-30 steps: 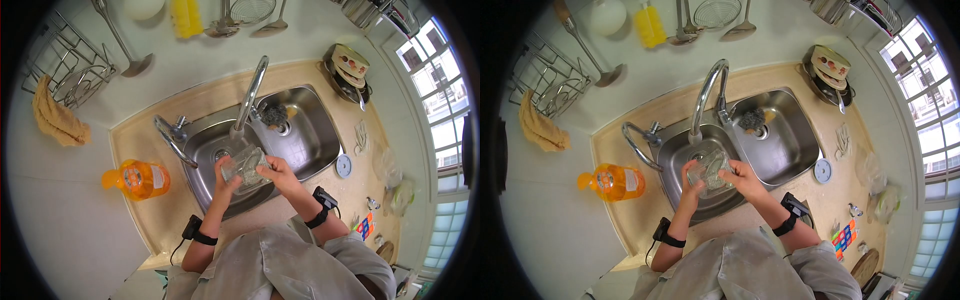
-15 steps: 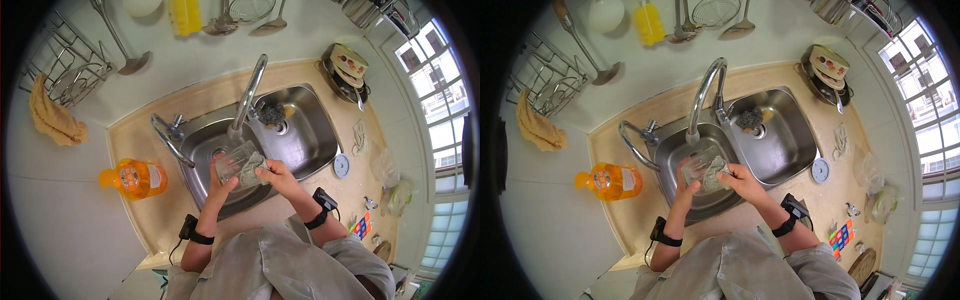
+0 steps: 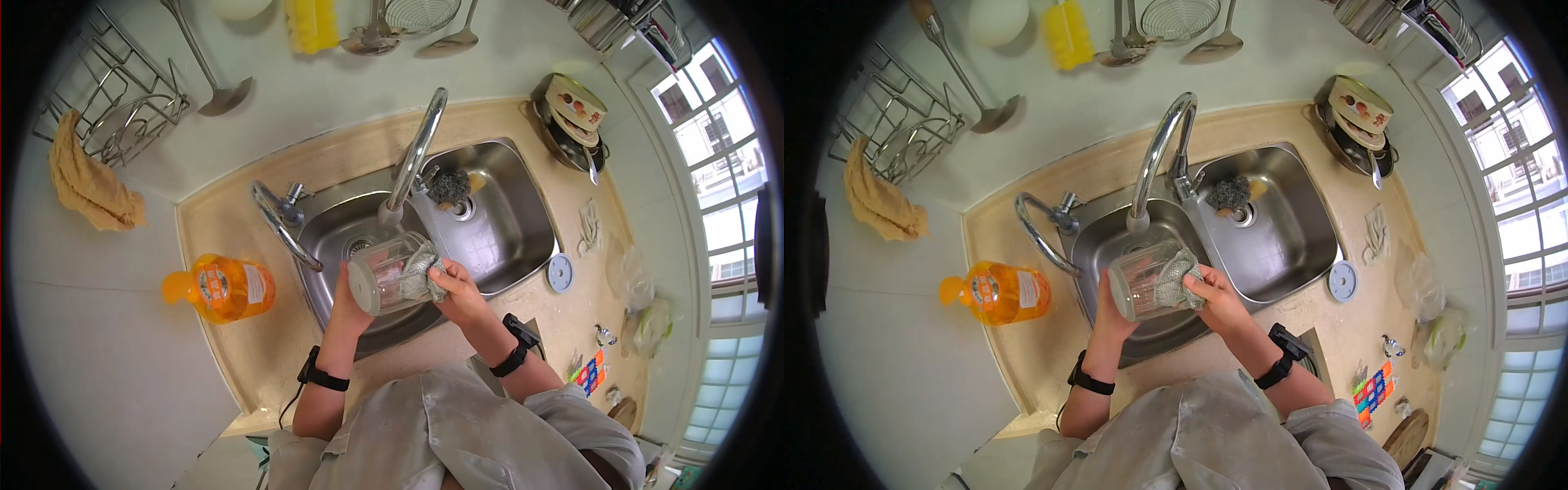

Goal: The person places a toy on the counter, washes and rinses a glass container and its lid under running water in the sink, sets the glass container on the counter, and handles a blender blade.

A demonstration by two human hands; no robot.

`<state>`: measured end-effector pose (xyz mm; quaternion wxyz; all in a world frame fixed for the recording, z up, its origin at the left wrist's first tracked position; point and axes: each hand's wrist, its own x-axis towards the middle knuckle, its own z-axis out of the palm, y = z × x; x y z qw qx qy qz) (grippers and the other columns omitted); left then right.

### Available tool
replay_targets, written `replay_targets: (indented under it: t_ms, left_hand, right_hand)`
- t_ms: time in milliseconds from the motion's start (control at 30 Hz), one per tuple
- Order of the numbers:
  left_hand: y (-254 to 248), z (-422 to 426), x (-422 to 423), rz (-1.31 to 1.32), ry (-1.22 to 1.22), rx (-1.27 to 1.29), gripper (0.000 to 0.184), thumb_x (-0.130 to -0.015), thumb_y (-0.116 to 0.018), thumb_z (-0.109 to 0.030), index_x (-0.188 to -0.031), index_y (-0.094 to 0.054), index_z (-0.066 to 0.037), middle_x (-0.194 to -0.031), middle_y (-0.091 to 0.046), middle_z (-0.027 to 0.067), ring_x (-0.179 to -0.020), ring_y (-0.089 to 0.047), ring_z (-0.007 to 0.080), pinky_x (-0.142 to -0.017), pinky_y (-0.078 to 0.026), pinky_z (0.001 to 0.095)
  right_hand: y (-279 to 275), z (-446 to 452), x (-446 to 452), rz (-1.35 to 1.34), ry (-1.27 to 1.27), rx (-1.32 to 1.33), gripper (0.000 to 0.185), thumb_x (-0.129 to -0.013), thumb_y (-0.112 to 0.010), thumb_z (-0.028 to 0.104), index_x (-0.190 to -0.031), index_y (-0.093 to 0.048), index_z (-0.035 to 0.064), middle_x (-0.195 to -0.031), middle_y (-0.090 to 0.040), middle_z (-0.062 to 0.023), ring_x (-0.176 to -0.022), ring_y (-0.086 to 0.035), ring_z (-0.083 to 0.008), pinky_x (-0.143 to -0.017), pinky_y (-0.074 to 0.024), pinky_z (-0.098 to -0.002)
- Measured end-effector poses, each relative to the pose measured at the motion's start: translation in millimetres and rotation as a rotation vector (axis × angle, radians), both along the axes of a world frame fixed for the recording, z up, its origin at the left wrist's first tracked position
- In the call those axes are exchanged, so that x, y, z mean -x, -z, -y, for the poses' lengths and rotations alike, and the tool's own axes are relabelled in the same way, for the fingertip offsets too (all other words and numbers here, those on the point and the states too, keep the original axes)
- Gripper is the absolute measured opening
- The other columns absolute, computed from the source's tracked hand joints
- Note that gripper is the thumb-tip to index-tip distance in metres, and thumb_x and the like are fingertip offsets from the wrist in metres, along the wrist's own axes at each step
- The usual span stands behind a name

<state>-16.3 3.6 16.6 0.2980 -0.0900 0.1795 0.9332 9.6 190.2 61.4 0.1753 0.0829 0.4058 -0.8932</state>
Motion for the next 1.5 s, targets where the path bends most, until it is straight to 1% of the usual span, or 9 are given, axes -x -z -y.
replay_targets:
  t_ms: [200,300,467,900,967,1067,1167,1333,1500]
  left_hand:
    - [46.5,-11.7,-2.7,-0.032,-0.082,0.182,0.051,-0.091,-0.045,-0.044,-0.117,-0.049,-0.001,-0.117,-0.055,0.0147,-0.106,-0.055,0.0242,-0.085,-0.049,0.0378]
    - [58.9,-8.1,-2.1,0.037,-0.004,-0.277,0.039,-0.089,-0.053,-0.029,-0.116,-0.052,-0.002,-0.114,-0.058,0.0109,-0.100,-0.058,0.0239,-0.086,-0.049,0.0400]
    - [-27.6,-8.4,-14.1,0.134,-0.049,0.293,0.037,-0.089,-0.053,-0.030,-0.114,-0.053,-0.003,-0.107,-0.061,0.0080,-0.096,-0.059,0.0214,-0.084,-0.047,0.0312]
    - [88.0,6.2,-22.7,0.448,0.023,0.668,0.059,-0.091,-0.048,-0.043,-0.135,-0.036,-0.006,-0.137,-0.040,0.0048,-0.118,-0.042,0.0163,-0.096,-0.036,0.0311]
    - [119.9,18.0,-29.8,0.600,-0.137,0.597,0.046,-0.086,-0.058,-0.042,-0.116,-0.055,-0.007,-0.078,-0.054,-0.0053,-0.062,-0.049,0.0062,-0.076,-0.044,0.0227]
    - [136.5,24.5,-32.2,0.607,-0.259,0.544,0.031,-0.085,-0.060,-0.040,-0.096,-0.060,-0.011,-0.061,-0.040,-0.0089,-0.044,-0.031,0.0036,-0.048,-0.036,0.0185]
    - [110.4,14.9,-23.3,0.596,-0.451,0.586,0.021,-0.086,-0.062,-0.035,-0.082,-0.056,-0.015,-0.061,-0.042,-0.0080,-0.041,-0.031,0.0028,-0.036,-0.023,0.0192]
    - [102.4,21.9,-5.0,0.540,-0.468,0.474,0.022,-0.088,-0.059,-0.033,-0.077,-0.053,-0.014,-0.063,-0.044,-0.0072,-0.046,-0.037,0.0017,-0.040,-0.032,0.0163]
    - [45.3,6.3,23.3,0.583,-0.509,0.526,0.026,-0.089,-0.056,-0.034,-0.073,-0.051,-0.014,-0.060,-0.045,-0.0067,-0.046,-0.040,0.0018,-0.040,-0.034,0.0161]
  right_hand:
    - [14.1,-1.2,-2.0,0.211,0.043,0.185,0.028,-0.089,-0.055,0.018,-0.110,-0.055,0.0003,-0.100,-0.063,-0.0072,-0.092,-0.061,-0.0152,-0.082,-0.0483,-0.0319]
    - [33.9,-6.7,2.9,0.296,-0.031,0.149,0.029,-0.087,-0.058,0.019,-0.109,-0.056,0.0007,-0.098,-0.063,-0.0060,-0.089,-0.062,-0.0144,-0.080,-0.0486,-0.0305]
    - [21.3,-11.4,18.7,0.309,-0.256,-0.043,0.032,-0.084,-0.063,0.020,-0.107,-0.056,-0.0002,-0.096,-0.063,-0.0048,-0.085,-0.062,-0.0141,-0.076,-0.0491,-0.0280]
    - [134.1,-10.2,49.6,0.187,0.126,-0.669,0.040,-0.082,-0.061,0.009,-0.119,-0.044,0.0033,-0.093,-0.059,-0.0092,-0.074,-0.060,-0.0157,-0.056,-0.0497,-0.0275]
    - [94.3,-10.4,66.3,0.163,0.299,-0.589,0.050,-0.083,-0.059,0.006,-0.126,-0.035,0.0083,-0.093,-0.059,-0.0083,-0.072,-0.058,-0.0153,-0.051,-0.0480,-0.0275]
    - [59.0,-15.6,98.3,0.008,0.410,-0.571,0.051,-0.082,-0.057,0.003,-0.127,-0.033,0.0098,-0.093,-0.059,-0.0079,-0.070,-0.058,-0.0152,-0.049,-0.0471,-0.0273]
    - [48.7,-15.7,116.1,-0.057,0.296,-0.355,0.057,-0.082,-0.057,0.003,-0.131,-0.030,0.0158,-0.092,-0.056,-0.0092,-0.068,-0.057,-0.0146,-0.047,-0.0461,-0.0260]
    - [66.5,-13.5,104.0,-0.112,0.064,-0.514,0.063,-0.083,-0.056,0.003,-0.135,-0.028,0.0247,-0.086,-0.056,-0.0056,-0.069,-0.056,-0.0135,-0.049,-0.0462,-0.0261]
    - [105.4,9.0,59.3,-0.031,0.082,-0.665,0.060,-0.086,-0.057,0.011,-0.137,-0.025,0.0125,-0.095,-0.055,-0.0078,-0.079,-0.055,-0.0134,-0.063,-0.0477,-0.0304]
